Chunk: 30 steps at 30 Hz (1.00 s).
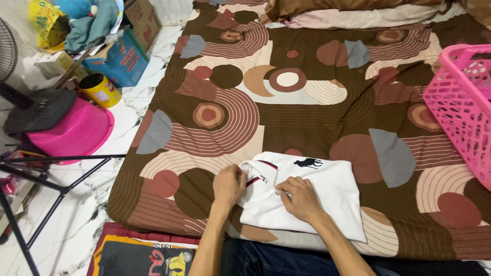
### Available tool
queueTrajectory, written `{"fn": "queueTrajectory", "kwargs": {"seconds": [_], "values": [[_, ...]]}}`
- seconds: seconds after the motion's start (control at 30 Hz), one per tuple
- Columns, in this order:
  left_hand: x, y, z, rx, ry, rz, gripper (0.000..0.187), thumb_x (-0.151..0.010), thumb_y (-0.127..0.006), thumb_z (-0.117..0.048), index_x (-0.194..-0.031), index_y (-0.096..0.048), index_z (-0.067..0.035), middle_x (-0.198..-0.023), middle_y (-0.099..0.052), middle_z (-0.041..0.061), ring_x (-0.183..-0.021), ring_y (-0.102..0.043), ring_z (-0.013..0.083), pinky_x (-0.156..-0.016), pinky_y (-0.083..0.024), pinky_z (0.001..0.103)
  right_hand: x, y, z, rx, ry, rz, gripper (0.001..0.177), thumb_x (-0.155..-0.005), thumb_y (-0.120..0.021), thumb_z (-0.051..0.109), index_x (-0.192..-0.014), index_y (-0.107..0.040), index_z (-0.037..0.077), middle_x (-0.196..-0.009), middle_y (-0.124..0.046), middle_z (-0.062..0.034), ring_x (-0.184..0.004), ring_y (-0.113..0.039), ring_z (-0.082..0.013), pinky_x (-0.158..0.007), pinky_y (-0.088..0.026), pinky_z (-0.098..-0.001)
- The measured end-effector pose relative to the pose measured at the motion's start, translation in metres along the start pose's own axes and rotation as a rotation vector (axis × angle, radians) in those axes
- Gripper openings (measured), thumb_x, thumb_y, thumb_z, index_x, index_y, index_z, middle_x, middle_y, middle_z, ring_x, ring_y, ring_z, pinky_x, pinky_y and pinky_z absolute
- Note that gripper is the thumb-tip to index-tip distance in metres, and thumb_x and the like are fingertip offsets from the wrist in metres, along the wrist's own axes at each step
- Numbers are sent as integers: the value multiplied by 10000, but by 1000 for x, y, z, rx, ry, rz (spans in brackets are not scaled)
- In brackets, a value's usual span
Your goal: The person folds a dark gray t-shirt, a white polo shirt, and a maroon button-up shirt on a bed. They smooth each garment, fold sleeves and sides, and stack the folded shirts on a red mat beside the bed.
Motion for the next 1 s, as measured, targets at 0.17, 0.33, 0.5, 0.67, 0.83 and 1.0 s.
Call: {"fn": "queueTrajectory", "kwargs": {"seconds": [0.17, 0.33, 0.5, 0.67, 0.83, 1.0], "values": [[22, 8, -5, -91, -73, 163, 399, -802, -794, -441, -949, -746, -74, -994, -720, 129, -1040, -605, 344, -887, -434, 568, -12, -6, 13, -39, -80, 9, 164, -915, -678, 200, -1056, -736, 141, -953, -682, -3, -988, -642, -190, -896, -440, -379], [33, 12, 0, -5, -266, 207, 148, -801, -749, -208, -923, -756, -124, -928, -746, 77, -986, -637, 296, -863, -502, 461, -34, -25, 35, 44, 126, 68, 559, -731, -688, 110, -1286, -641, 64, -1347, -522, -170, -1281, -428, -339, -1040, -319, -501], [52, 16, 4, 353, -338, 147, 170, -868, -736, -110, -1028, -691, -72, -991, -637, 126, -969, -649, 302, -832, -548, 380, -56, -39, 39, 160, 122, 277, 526, -660, -719, 94, -1183, -665, 88, -1596, -320, -232, -1516, -117, -414, -1157, -24, -629], [57, 30, 18, 399, -364, 138, 448, -767, -729, -88, -1194, -605, -32, -1117, -588, 152, -1048, -629, 332, -873, -543, 396, -54, -27, 37, 95, 197, 150, 189, -697, -715, 89, -868, -635, 101, -1430, -559, -145, -1424, -327, -363, -1142, -104, -622], [50, 35, 36, 241, -408, 134, 505, -724, -758, -123, -1195, -611, -11, -1087, -631, 167, -1038, -582, 388, -911, -484, 461, -32, -11, 33, 53, 267, 19, 180, -789, -638, 37, -957, -610, 97, -966, -641, -51, -1016, -598, -256, -966, -387, -440], [52, 17, 49, 7, -457, 36, 261, -763, -789, -180, -942, -629, -78, -919, -640, 104, -946, -585, 343, -870, -465, 452, -2, -7, 38, 221, 541, -158, 208, -764, -653, 36, -965, -621, 78, -962, -627, -56, -921, -603, -241, -870, -442, -406]]}}
Point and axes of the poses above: each hand's wrist, its own x-axis away from the middle knuckle, its own y-axis out of the back of the hand, z = x × y, the point moved 3 cm from there along -x, towards the middle knuckle
